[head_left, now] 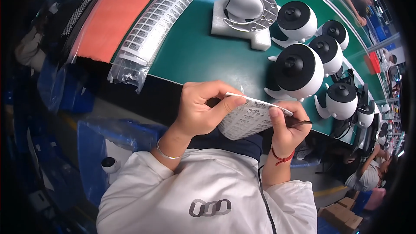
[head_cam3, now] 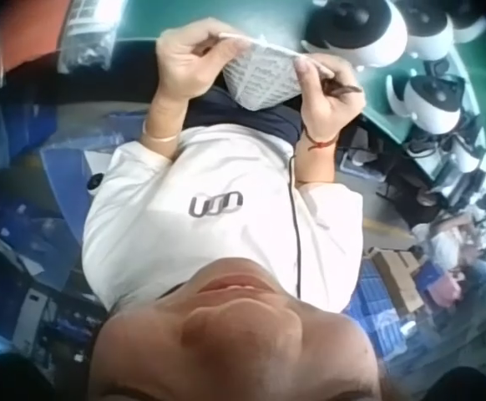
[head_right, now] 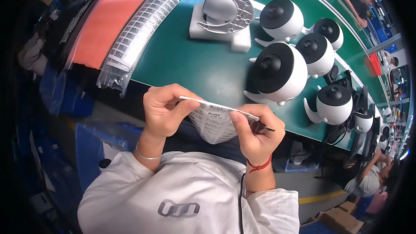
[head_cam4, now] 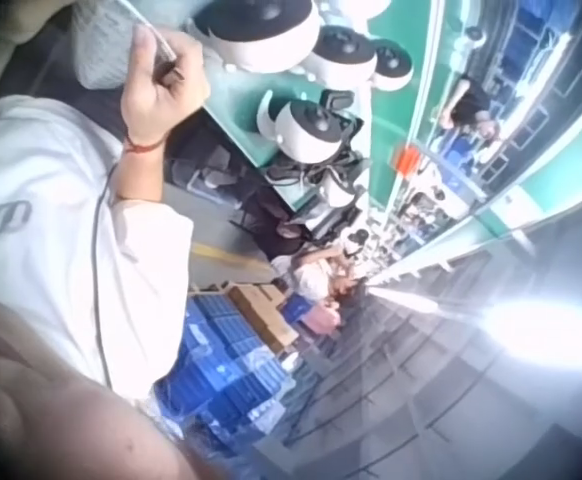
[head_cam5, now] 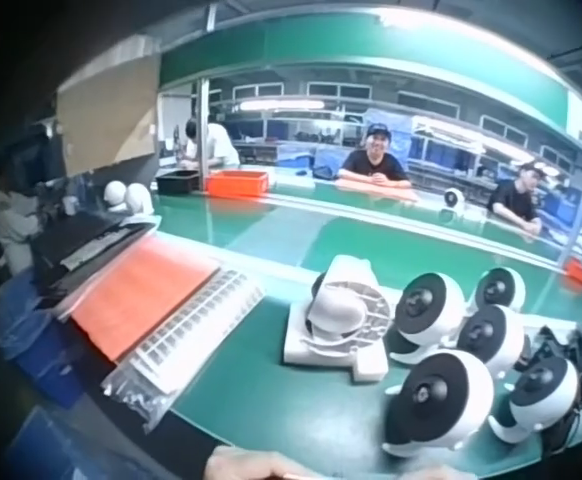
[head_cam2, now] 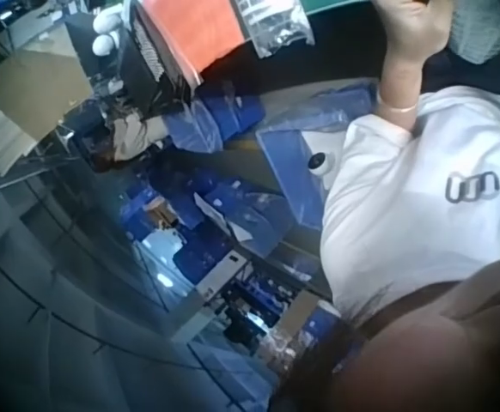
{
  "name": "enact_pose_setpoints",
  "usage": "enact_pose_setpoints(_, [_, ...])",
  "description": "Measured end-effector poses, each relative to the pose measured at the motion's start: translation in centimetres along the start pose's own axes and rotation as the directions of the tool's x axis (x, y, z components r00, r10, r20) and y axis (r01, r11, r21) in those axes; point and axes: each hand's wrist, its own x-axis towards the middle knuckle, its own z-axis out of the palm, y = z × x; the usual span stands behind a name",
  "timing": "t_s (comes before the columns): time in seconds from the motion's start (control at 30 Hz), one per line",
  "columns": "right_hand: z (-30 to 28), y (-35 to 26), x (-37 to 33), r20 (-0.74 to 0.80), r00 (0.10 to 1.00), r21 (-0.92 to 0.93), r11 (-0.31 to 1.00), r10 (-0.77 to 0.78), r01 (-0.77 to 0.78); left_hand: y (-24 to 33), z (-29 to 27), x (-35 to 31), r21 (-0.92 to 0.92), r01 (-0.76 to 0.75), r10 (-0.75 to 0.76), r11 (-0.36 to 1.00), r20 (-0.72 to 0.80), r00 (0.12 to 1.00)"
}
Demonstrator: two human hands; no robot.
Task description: Applying small adhesive labels to the base of security cameras on an assembly line.
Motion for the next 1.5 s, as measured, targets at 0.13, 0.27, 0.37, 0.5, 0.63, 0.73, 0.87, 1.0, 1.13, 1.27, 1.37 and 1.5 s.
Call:
enact_pose_setpoints(0.13, [0.1,0.4,0.2,-0.015,1.000,0.036,0.999,-0.025,0.026,0.3,0.0,0.1,-0.045,0.010,-0.009,0.999,0.019,1.000])
enact_pose_setpoints(0.27, [-0.1,0.5,0.1,0.028,0.999,0.007,0.999,-0.035,0.035,0.6,0.1,0.1,-0.087,0.076,-0.077,0.993,-0.002,0.997])
enact_pose_setpoints(0.37, [-0.2,0.4,0.0,0.015,0.999,-0.018,0.998,-0.051,0.052,0.4,0.5,0.1,-0.171,0.106,-0.111,0.980,-0.019,0.994])
enact_pose_setpoints(0.5, [-0.5,0.5,-0.1,-0.002,0.997,-0.003,0.997,-0.075,0.075,0.2,0.0,0.0,-0.100,0.063,-0.060,0.993,0.028,0.998])
enact_pose_setpoints(0.63, [-0.6,0.3,-0.3,0.021,0.997,-0.025,0.997,-0.069,0.070,0.7,-0.3,-0.3,0.066,-0.018,0.013,0.998,0.075,0.997])
enact_pose_setpoints(0.73, [-0.6,0.6,-0.1,-0.020,0.994,0.001,0.994,-0.110,0.110,1.1,0.6,-0.1,-0.052,0.073,-0.071,0.996,0.039,0.997])
enact_pose_setpoints(0.87, [-0.8,0.3,0.1,-0.037,0.993,0.021,0.994,-0.111,0.112,0.8,0.9,-0.3,-0.142,0.128,-0.121,0.982,0.058,0.991])
enact_pose_setpoints(1.0, [-1.6,0.2,0.0,-0.009,0.984,-0.199,0.965,-0.178,0.172,-0.3,1.4,0.4,-0.346,0.379,-0.365,0.859,0.107,0.925])
enact_pose_setpoints(1.13, [-2.7,0.9,-0.5,0.027,0.951,-0.317,0.900,-0.308,0.300,-1.3,1.1,-0.5,-0.257,0.470,-0.444,0.845,0.153,0.883])
enact_pose_setpoints(1.27, [-5.4,2.2,-0.9,-0.455,0.774,-0.377,0.882,-0.441,0.282,-0.8,0.3,0.1,-0.272,0.327,-0.317,0.905,0.082,0.945])
enact_pose_setpoints(1.37, [-9.6,2.1,-1.1,-0.552,0.812,-0.438,0.895,-0.191,-0.087,0.3,-0.3,0.0,-0.237,0.309,-0.306,0.921,0.048,0.951])
enact_pose_setpoints(1.5, [-12.1,0.3,-1.9,-0.461,0.824,0.101,0.943,0.328,-0.319,0.6,-0.2,1.0,-0.176,0.201,-0.209,0.964,-0.025,0.978])
